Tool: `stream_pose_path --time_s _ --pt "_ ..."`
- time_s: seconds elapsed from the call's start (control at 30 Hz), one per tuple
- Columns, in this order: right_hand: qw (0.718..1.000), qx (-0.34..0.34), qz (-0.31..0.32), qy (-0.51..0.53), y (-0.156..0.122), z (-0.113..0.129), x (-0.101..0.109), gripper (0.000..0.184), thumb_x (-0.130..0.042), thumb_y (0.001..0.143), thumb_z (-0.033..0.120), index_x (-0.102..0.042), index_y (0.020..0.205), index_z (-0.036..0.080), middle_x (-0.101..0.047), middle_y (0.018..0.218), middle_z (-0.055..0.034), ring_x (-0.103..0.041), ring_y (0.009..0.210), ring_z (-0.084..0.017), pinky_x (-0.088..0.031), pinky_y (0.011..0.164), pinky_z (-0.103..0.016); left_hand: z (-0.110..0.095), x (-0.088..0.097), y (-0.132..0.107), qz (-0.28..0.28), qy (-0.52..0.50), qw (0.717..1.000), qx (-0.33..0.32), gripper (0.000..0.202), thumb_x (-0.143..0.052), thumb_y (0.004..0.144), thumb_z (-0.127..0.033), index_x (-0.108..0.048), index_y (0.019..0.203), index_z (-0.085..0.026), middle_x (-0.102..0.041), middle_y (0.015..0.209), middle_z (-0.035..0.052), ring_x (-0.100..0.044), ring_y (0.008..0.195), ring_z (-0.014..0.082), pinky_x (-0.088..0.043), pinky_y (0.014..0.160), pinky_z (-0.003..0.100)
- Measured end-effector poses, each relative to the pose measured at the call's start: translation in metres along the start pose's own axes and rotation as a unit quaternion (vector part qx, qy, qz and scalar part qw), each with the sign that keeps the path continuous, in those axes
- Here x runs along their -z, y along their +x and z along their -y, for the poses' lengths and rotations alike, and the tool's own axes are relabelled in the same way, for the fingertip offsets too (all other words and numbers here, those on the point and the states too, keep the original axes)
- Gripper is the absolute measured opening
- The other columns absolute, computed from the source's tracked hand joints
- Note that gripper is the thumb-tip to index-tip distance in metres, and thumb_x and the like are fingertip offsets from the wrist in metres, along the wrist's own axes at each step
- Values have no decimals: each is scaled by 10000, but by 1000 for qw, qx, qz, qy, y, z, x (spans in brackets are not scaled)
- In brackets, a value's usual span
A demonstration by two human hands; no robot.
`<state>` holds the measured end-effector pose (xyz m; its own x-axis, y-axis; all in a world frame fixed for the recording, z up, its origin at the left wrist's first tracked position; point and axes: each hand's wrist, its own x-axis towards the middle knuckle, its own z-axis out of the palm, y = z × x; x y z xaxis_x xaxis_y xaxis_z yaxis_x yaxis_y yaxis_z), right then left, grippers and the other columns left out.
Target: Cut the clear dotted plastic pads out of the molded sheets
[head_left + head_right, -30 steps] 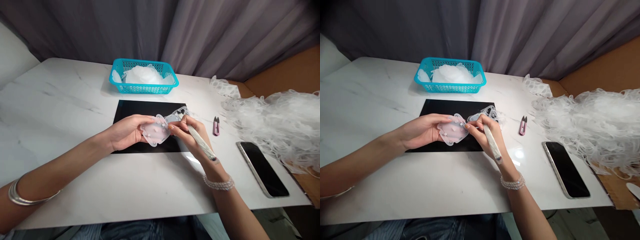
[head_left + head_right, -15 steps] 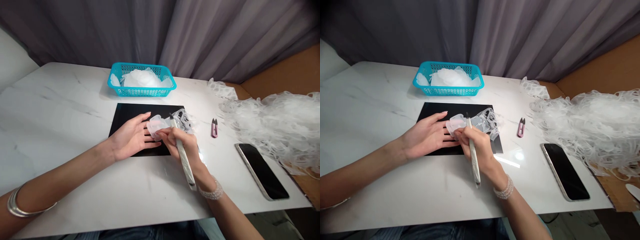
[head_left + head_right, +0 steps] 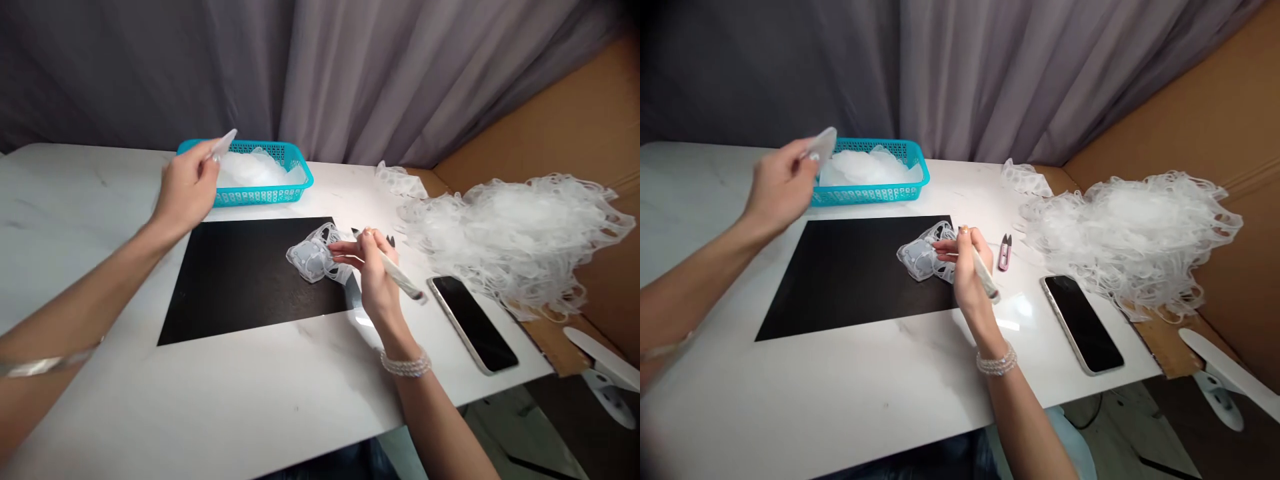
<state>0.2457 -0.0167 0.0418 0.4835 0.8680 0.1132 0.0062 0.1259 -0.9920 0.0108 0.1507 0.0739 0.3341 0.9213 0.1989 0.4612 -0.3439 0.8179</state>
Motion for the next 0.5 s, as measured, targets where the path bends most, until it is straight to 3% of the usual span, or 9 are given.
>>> stream_pose_path --time_s 0.03,0.1,0.2,0.3,0.37,0.5 --pt "1000 12 6 -21 0 -1 0 357 -524 947 536 -452 773 232 -722 776 -46 -696 756 -192 -564 717 -325 4 0 14 -41 107 992 -46 485 -325 1034 -376 -399 1494 -242 -401 1553 -101 -82 1528 288 -64 1246 474" --pt "995 42 13 -89 -1 -2 1 362 -478 974 526 -458 765 231 -699 787 -42 -674 771 -186 -527 701 -310 8 -10 29 -38 173 982 -66 632 -487 958 -356 -342 1536 -145 -268 1641 33 -19 1528 380 -45 1228 553" --pt "958 96 67 -264 0 -4 8 328 -571 942 418 -411 721 235 -603 708 -6 -585 698 -177 -432 642 -302 7 -39 15 -13 211 970 -119 762 -602 855 -245 -314 1549 -119 -158 1666 142 -9 1535 384 -67 1230 564" --pt "885 162 175 -401 -1 -6 17 296 -631 849 176 -375 711 233 -539 714 -1 -532 755 -200 -410 726 -334 0 -70 -17 28 225 955 -193 535 -506 905 -243 -495 1425 -118 -403 1544 174 -252 1487 336 -201 1223 494" --pt "857 197 219 -424 -6 -6 24 257 -566 832 77 -388 726 229 -530 766 -17 -533 836 -218 -418 817 -369 -5 -87 -34 66 222 956 -177 381 -515 909 -302 -636 1229 -133 -564 1334 171 -412 1350 344 -293 1171 490" --pt "867 200 267 -371 -26 -7 38 246 -465 864 31 -398 738 231 -541 815 -38 -539 935 -231 -453 815 -352 -4 -106 -44 93 194 973 -80 243 -649 817 -368 -667 968 -178 -579 1110 140 -463 1181 368 -371 1052 527"
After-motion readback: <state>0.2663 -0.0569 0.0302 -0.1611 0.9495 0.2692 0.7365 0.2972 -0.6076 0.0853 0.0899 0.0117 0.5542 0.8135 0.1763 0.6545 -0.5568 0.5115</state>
